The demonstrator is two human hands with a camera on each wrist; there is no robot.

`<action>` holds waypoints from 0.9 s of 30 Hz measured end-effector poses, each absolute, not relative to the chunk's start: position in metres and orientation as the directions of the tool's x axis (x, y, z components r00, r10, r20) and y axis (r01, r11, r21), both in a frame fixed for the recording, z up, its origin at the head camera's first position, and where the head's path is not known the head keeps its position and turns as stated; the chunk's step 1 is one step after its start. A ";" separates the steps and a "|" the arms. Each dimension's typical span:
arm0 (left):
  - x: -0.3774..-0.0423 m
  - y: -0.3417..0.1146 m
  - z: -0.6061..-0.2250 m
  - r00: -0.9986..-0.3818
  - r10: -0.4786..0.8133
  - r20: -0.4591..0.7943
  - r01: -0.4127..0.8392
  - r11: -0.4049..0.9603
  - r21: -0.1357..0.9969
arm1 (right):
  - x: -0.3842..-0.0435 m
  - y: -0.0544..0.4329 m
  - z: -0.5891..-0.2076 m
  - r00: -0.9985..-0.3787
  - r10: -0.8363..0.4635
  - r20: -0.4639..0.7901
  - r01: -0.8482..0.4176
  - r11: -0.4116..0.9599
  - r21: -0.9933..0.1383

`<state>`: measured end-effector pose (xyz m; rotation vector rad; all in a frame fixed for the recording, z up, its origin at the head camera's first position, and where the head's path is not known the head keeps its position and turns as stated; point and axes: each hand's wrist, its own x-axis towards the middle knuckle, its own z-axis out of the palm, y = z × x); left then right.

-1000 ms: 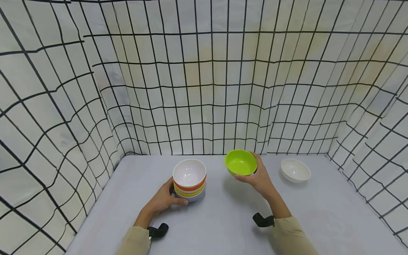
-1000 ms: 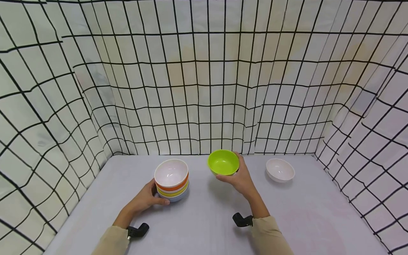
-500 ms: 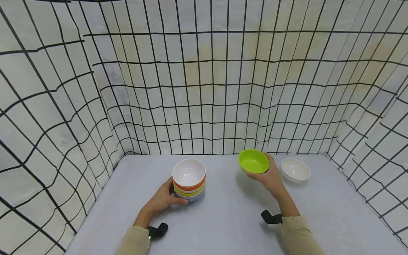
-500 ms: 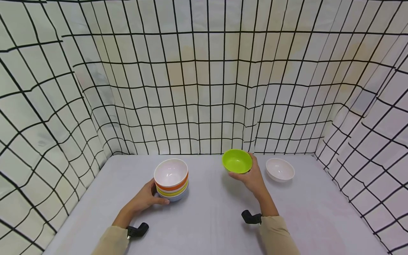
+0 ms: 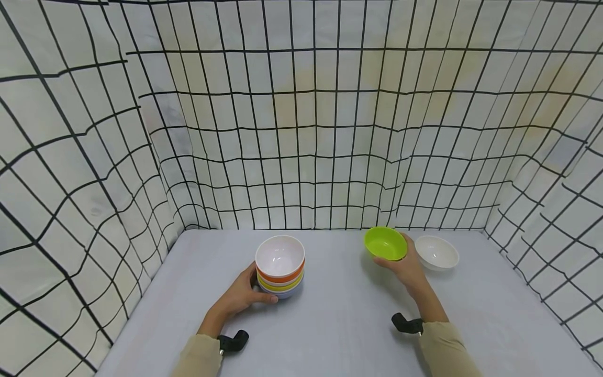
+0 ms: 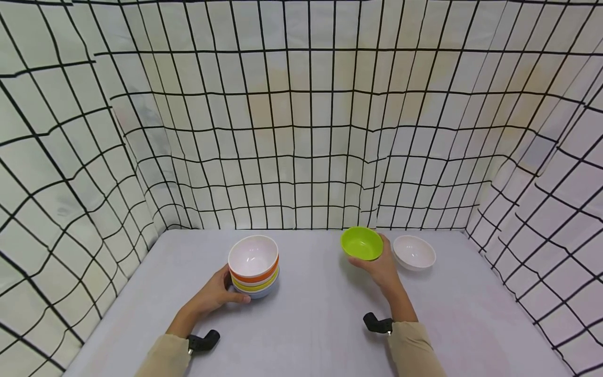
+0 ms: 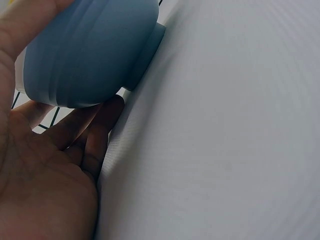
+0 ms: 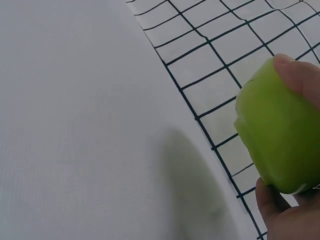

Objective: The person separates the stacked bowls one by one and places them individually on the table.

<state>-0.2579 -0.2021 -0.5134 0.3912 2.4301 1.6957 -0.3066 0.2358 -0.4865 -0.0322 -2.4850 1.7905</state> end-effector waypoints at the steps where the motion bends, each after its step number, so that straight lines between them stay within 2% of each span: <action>1: -0.258 -0.202 -0.513 -0.955 0.297 0.024 0.125 0.328 0.936 | -0.307 0.237 -0.488 -0.997 0.068 0.042 -0.018 0.317 -0.948; 27: -0.259 -0.203 -0.515 -0.953 0.302 0.021 0.125 0.329 0.936 | -0.310 0.250 -0.502 -0.994 0.104 -0.028 0.064 0.365 -0.929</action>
